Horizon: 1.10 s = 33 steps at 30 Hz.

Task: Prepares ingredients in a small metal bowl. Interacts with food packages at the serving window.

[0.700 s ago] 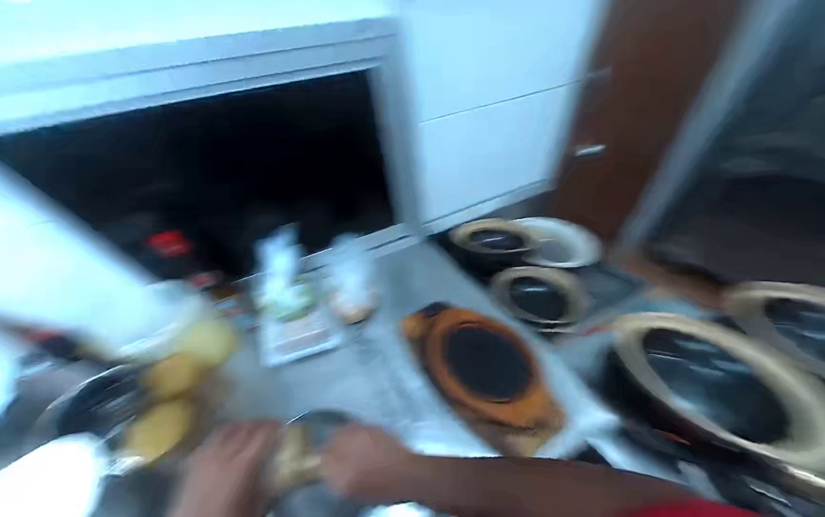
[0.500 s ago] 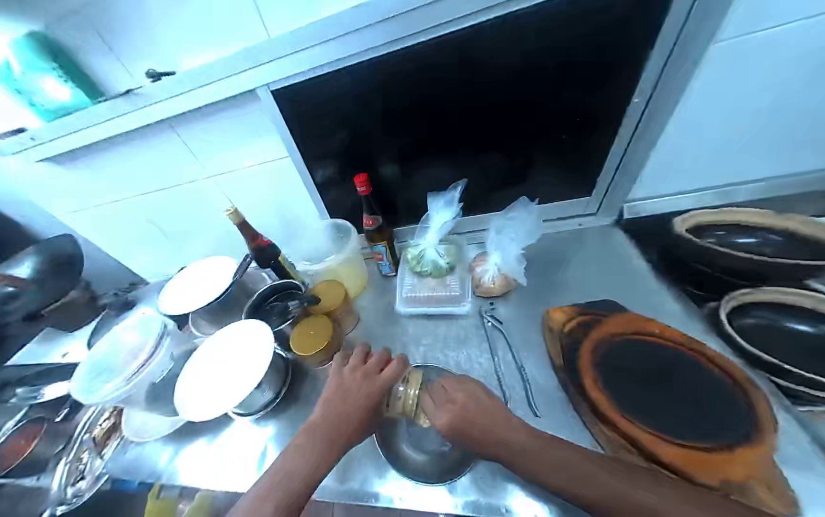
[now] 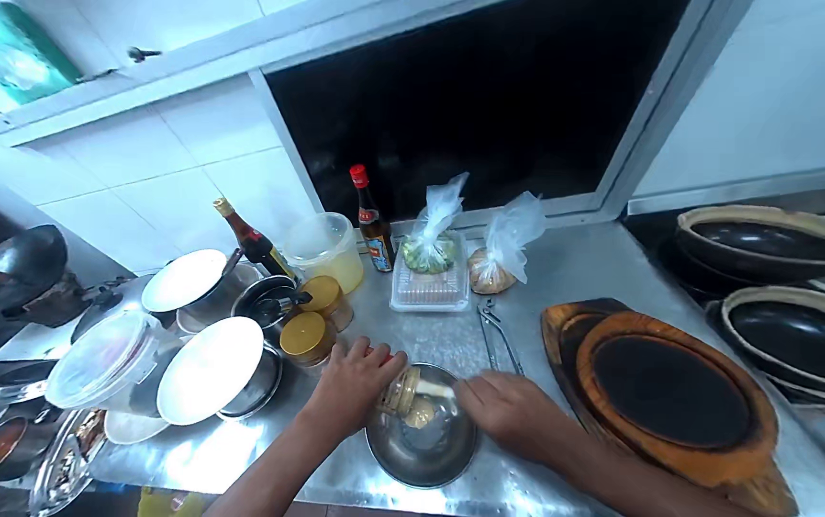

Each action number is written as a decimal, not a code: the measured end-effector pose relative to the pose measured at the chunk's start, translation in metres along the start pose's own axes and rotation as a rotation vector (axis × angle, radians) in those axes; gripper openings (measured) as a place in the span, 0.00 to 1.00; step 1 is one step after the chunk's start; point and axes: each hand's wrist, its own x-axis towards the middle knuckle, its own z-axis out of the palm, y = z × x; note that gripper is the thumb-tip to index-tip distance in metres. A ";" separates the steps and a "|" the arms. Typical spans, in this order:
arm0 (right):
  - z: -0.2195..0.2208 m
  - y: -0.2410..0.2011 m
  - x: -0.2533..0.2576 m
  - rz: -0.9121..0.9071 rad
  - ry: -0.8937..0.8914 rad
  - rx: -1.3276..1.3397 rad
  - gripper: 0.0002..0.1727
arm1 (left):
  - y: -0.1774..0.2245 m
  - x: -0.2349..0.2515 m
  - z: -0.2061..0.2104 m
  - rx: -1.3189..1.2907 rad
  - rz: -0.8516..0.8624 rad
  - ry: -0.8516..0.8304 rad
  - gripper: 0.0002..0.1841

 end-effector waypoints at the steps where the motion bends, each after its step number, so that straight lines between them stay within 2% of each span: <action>1: 0.007 -0.002 0.005 0.020 -0.004 0.021 0.06 | 0.003 0.002 -0.001 0.017 0.015 0.010 0.38; 3: 0.017 -0.007 -0.002 0.055 -0.056 0.065 0.06 | 0.007 0.007 -0.003 0.039 0.039 0.051 0.36; 6: 0.000 0.000 -0.026 0.078 -0.042 0.037 0.06 | 0.003 0.009 -0.002 0.040 0.041 0.089 0.34; 9: 0.004 0.005 -0.011 0.076 0.034 0.013 0.08 | 0.003 0.007 -0.001 0.035 0.030 0.053 0.35; 12: 0.025 -0.009 -0.012 0.046 -0.019 0.050 0.06 | 0.004 0.009 -0.005 0.044 0.030 0.013 0.35; 15: 0.010 0.000 -0.015 0.009 0.003 0.013 0.09 | -0.003 0.007 -0.002 0.028 0.016 -0.005 0.36; 18: 0.018 -0.001 0.004 0.026 -0.012 0.060 0.07 | 0.000 0.004 0.004 0.032 0.038 0.023 0.37; 21: 0.020 -0.006 -0.009 0.009 -0.064 0.110 0.06 | -0.001 0.005 0.005 0.022 0.045 0.051 0.37; 23: 0.011 0.004 -0.009 0.005 -0.019 0.098 0.07 | -0.006 0.001 0.009 0.006 0.040 0.072 0.38; 27: 0.022 -0.006 0.015 0.006 -0.044 0.137 0.04 | -0.006 -0.003 0.016 0.024 0.086 0.189 0.38; 30: 0.012 -0.006 0.000 -0.050 -0.051 0.066 0.06 | -0.011 -0.003 0.016 0.033 0.092 0.173 0.39; 33: 0.006 -0.004 0.012 -0.095 0.002 0.020 0.08 | -0.012 -0.007 0.016 0.021 0.068 0.117 0.38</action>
